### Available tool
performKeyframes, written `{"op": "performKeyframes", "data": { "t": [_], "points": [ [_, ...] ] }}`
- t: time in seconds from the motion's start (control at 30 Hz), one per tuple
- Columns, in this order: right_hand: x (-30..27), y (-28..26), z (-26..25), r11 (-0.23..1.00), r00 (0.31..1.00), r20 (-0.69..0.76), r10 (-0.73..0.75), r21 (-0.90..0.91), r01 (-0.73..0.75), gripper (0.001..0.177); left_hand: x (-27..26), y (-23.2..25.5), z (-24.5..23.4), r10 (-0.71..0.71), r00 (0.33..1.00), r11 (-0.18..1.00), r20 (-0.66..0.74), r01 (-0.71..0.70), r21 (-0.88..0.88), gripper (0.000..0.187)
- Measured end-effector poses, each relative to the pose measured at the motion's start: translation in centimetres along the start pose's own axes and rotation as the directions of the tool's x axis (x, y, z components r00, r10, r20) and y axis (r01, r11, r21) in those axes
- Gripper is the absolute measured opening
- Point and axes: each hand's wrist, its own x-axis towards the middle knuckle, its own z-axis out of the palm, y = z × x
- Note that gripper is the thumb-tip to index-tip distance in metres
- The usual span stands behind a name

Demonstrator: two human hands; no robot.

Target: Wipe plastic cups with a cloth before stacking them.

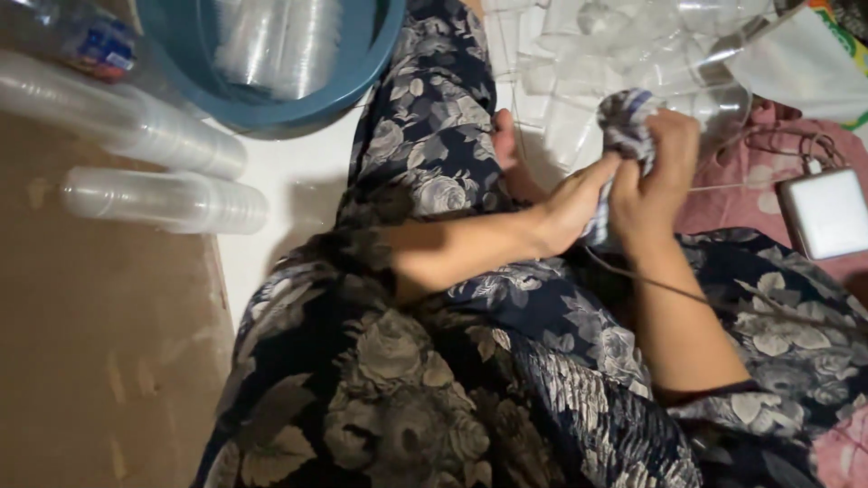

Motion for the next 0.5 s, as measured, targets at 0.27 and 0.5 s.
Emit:
{"op": "performKeyframes", "data": {
  "t": [0.27, 0.5],
  "points": [
    [-2.6, 0.9, -2.2, 0.849, 0.93, 0.131, 0.344, 0.38, -0.367, 0.015, -10.5, 25.5, -3.5, 0.661, 0.675, 0.573, -0.328, -0.171, 0.802, 0.031],
    [-0.8, -3.1, 1.2, 0.932, 0.812, 0.562, 0.158, 0.186, -0.31, 0.035, -16.1, 36.5, -25.8, 0.969, 0.246, -0.171, 0.035, 0.556, 0.814, 0.063]
  ]
}}
